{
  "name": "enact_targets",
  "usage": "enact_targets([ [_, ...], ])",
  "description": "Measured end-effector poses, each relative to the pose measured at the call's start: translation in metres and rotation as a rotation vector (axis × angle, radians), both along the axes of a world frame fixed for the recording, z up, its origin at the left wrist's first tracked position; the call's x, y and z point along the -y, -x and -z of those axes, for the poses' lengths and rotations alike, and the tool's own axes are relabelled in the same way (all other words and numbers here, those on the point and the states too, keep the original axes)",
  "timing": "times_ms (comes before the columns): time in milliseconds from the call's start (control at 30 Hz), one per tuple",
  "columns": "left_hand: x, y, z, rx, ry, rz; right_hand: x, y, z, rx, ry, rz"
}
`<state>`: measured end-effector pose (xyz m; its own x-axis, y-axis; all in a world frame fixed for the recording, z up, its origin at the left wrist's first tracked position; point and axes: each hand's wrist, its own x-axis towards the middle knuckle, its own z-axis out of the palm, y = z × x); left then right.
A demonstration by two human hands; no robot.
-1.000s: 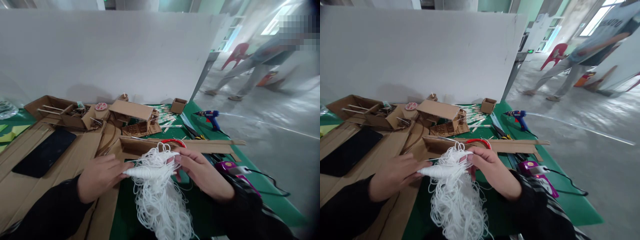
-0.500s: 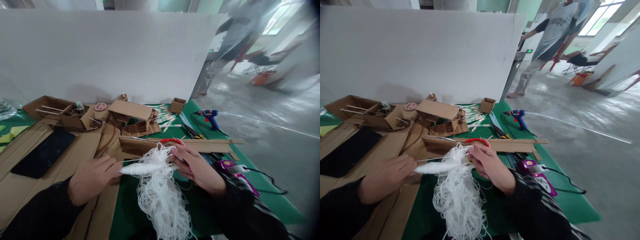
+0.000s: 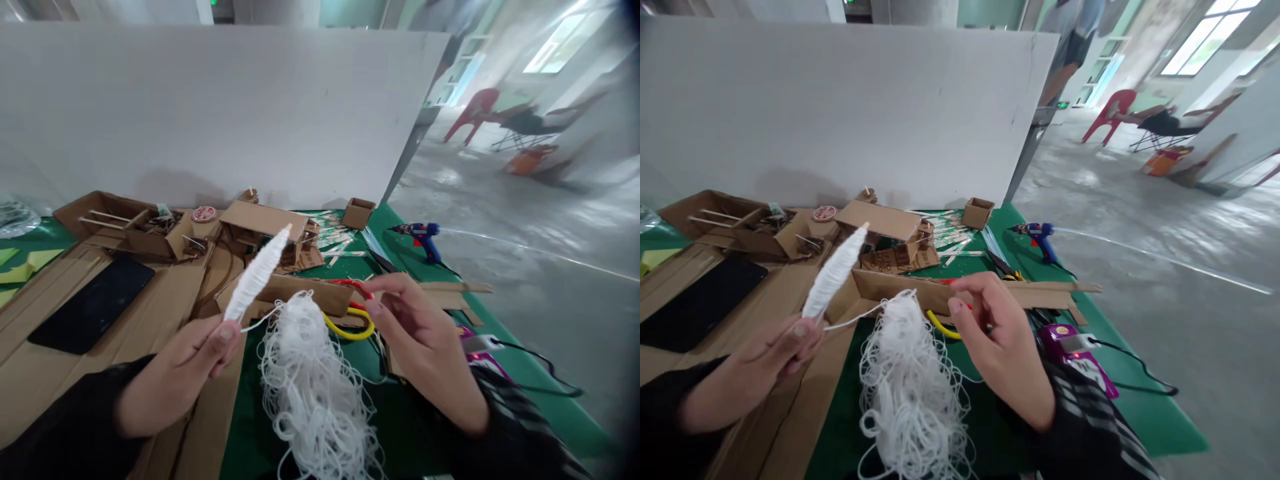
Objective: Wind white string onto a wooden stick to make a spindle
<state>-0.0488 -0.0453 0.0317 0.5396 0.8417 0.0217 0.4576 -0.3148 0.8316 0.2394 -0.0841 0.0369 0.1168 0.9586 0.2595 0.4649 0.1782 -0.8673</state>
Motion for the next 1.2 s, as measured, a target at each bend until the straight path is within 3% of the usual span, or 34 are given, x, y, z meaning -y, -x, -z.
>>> enact_targets([
  [67, 0.007, -0.016, 0.001, 0.009, 0.025, 0.018, 0.010, 0.010, -0.008, 0.028, -0.026, -0.139],
  [167, 0.016, -0.042, 0.004, -0.024, -0.003, 0.099, 0.018, 0.032, -0.010, -0.097, 0.172, -0.357],
  [233, 0.022, -0.057, 0.008, -0.074, -0.061, 0.140, 0.017, 0.047, -0.003, -0.279, 0.276, -0.362],
  [367, 0.029, -0.074, 0.016, -0.201, -0.270, 0.148, 0.012, 0.059, 0.010, -0.597, 0.311, -0.291],
  [500, 0.028, -0.069, 0.019, -0.123, -0.263, 0.148, 0.005, 0.043, 0.012, -0.733, 0.308, -0.287],
  [633, 0.020, -0.055, 0.020, -0.092, -0.160, 0.022, -0.001, 0.023, 0.018, -0.917, 0.433, -0.402],
  [767, 0.012, -0.038, 0.021, -0.046, -0.309, -0.110, -0.004, 0.013, 0.022, -0.777, 0.490, -0.385],
  [900, 0.010, -0.023, 0.019, 0.000, -0.498, -0.199, -0.005, 0.007, 0.017, -0.556, 0.428, -0.361],
  [967, 0.011, -0.019, 0.017, 0.125, -0.407, -0.079, -0.006, 0.006, 0.016, -0.442, 0.365, -0.352],
  [1067, 0.013, -0.022, 0.021, 0.291, -0.138, 0.108, -0.007, 0.006, 0.014, -0.282, 0.267, -0.345],
  [1133, 0.015, -0.028, 0.027, 0.300, 0.026, 0.097, -0.007, 0.007, 0.012, -0.196, 0.225, -0.349],
  [1200, 0.016, -0.036, 0.036, 0.266, 0.154, 0.007, -0.007, 0.009, 0.010, -0.199, 0.231, -0.356],
])
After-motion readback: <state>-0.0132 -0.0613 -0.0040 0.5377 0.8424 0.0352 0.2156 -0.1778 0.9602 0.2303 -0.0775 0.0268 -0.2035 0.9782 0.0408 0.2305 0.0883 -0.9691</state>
